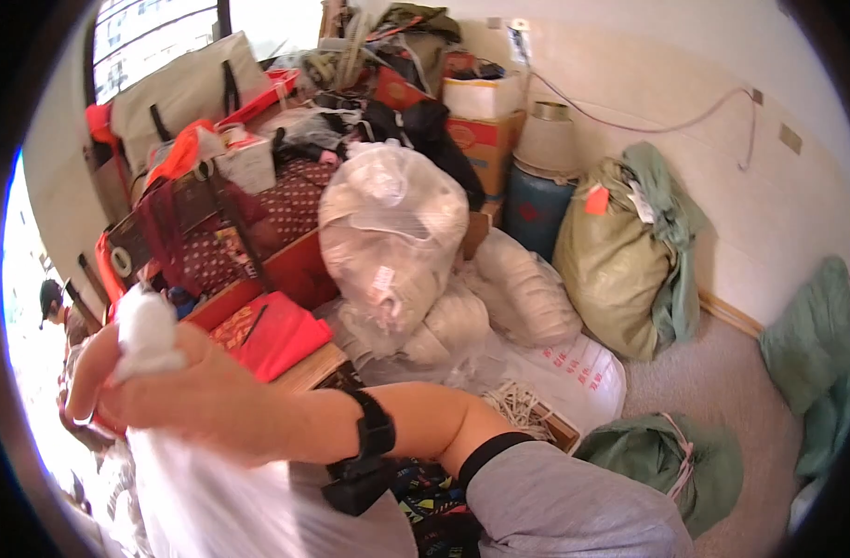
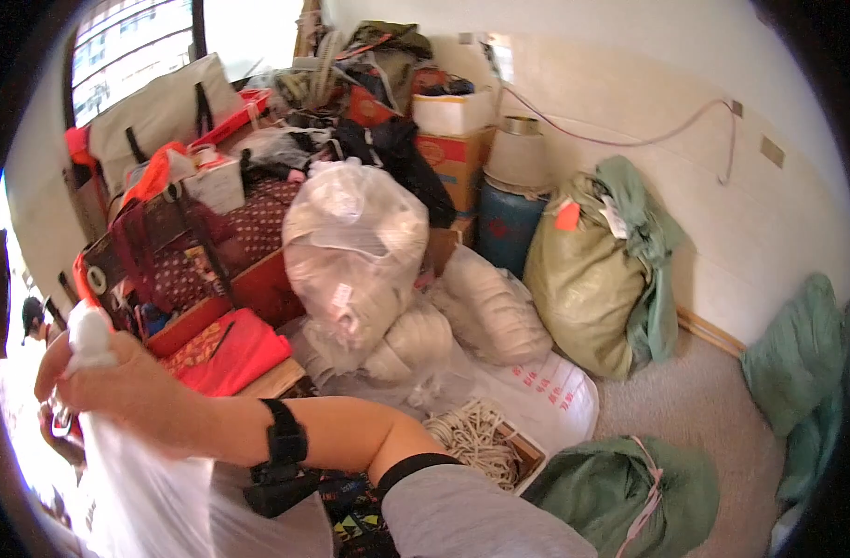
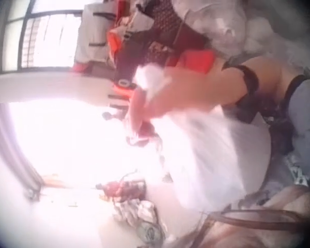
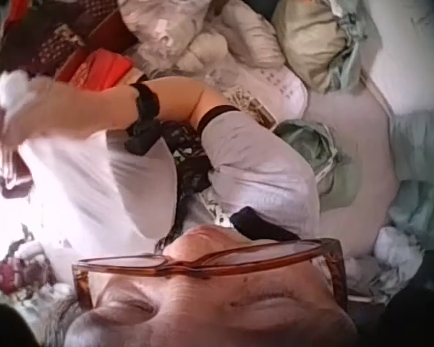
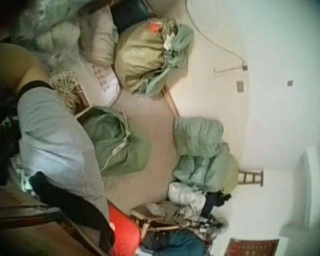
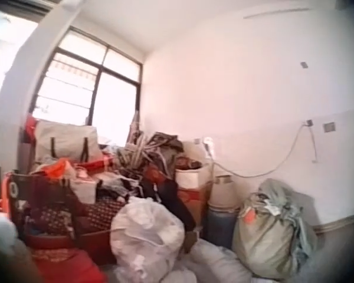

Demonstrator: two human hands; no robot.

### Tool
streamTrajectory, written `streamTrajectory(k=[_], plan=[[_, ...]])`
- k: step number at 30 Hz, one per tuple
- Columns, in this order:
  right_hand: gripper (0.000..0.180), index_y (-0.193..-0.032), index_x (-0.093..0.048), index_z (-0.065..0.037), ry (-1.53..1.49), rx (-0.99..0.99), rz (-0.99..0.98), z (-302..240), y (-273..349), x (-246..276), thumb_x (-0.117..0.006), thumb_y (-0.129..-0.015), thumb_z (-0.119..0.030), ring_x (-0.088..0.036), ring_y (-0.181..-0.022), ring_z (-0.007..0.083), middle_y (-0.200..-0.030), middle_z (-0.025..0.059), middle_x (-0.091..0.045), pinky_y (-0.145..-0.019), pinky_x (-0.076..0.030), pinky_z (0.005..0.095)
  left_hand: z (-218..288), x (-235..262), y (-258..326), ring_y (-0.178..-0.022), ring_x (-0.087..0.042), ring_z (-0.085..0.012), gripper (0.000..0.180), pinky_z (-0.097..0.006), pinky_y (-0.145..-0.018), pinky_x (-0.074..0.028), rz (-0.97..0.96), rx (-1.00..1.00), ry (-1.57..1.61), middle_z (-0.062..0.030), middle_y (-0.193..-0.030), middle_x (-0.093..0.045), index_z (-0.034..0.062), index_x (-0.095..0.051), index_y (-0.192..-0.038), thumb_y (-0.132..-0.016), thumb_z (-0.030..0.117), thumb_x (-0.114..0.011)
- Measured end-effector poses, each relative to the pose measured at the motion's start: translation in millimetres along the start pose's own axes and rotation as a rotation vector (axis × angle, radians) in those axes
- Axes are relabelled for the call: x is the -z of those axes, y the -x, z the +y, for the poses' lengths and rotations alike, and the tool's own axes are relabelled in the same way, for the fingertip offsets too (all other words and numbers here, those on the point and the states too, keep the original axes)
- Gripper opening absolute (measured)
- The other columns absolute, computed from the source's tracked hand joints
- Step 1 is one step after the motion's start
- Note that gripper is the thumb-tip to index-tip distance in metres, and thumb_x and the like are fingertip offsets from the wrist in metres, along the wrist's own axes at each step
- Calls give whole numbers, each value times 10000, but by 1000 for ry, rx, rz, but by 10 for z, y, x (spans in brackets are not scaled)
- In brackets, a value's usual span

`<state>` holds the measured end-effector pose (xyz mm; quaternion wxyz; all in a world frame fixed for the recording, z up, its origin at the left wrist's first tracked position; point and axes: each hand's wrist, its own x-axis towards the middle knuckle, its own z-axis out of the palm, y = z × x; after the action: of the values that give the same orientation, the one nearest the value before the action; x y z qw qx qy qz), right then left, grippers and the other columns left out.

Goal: The recorder takes shoe components from a stack, places them into plastic bags, organizes them into larger sacks, and then laces a shoe.

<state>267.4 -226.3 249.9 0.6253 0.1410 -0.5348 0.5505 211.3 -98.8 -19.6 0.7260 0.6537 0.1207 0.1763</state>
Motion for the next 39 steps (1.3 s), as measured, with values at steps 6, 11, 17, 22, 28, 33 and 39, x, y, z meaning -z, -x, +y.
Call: streamTrajectory(k=[6,11,17,22,28,33,39], plan=[[190,-989,-648,-46,627,129,405,-1436,680,255,-550,-871,-159,-504,-765,36,-894,1,-623,-679,-411,195,804,-516,-831,-1143,-538,-286,612,-429,-977,-413,-194,-70,71,-169,-1297,-536,24,-475,-1323,-927,491,-459],[214,-1013,-612,-7,824,584,558,-2229,1059,253,-562,-892,-176,-454,-662,33,-812,-12,-526,-576,-366,196,1743,-828,-1348,-1140,-538,-285,617,-434,-974,-415,-291,-168,76,-165,-1303,-530,31,-468,-1332,-928,497,-450],[159,-866,-630,-113,1502,1037,1061,-3855,1872,-211,-571,-937,-242,-465,-534,63,-643,-38,-535,-524,-412,220,2773,-1312,-1637,-1135,-537,-283,622,-441,-971,-418,-381,-320,143,-160,-1310,-524,39,-460,-1343,-930,504,-440],[200,-1057,-628,-49,1679,1875,947,-4358,1779,126,-567,-870,-84,-572,-764,95,-817,6,-593,-671,-468,237,3252,-1517,-1683,-1157,-531,-312,665,-493,-990,-404,44,-346,399,-146,-1325,-517,55,-431,-1371,-930,553,-405],[369,-1140,-555,-27,2683,603,1523,-4297,2670,2435,-653,-824,-191,-608,-951,368,-1065,198,-612,-815,-502,409,2030,-951,-561,-1117,-582,-233,357,-353,-1018,-410,-246,308,-336,-138,-1136,-647,-73,-565,-1212,-973,186,-507],[649,-1329,-500,-66,2446,-507,1438,-2982,3989,3606,-560,-851,-500,-208,-1382,408,-1448,246,-334,-1125,-183,498,1080,-213,344,-1083,-600,-267,462,-366,-929,-479,-19,479,-396,-168,-1184,-613,-43,-481,-1307,-963,261,-534],[613,-1323,-511,-121,2283,-914,1182,-3005,3426,3422,-592,-820,-464,-297,-1350,379,-1449,163,-382,-1146,-120,486,596,249,979,-1032,-629,-262,454,-355,-890,-506,185,567,-259,-178,-1179,-611,-50,-492,-1286,-962,265,-533]])
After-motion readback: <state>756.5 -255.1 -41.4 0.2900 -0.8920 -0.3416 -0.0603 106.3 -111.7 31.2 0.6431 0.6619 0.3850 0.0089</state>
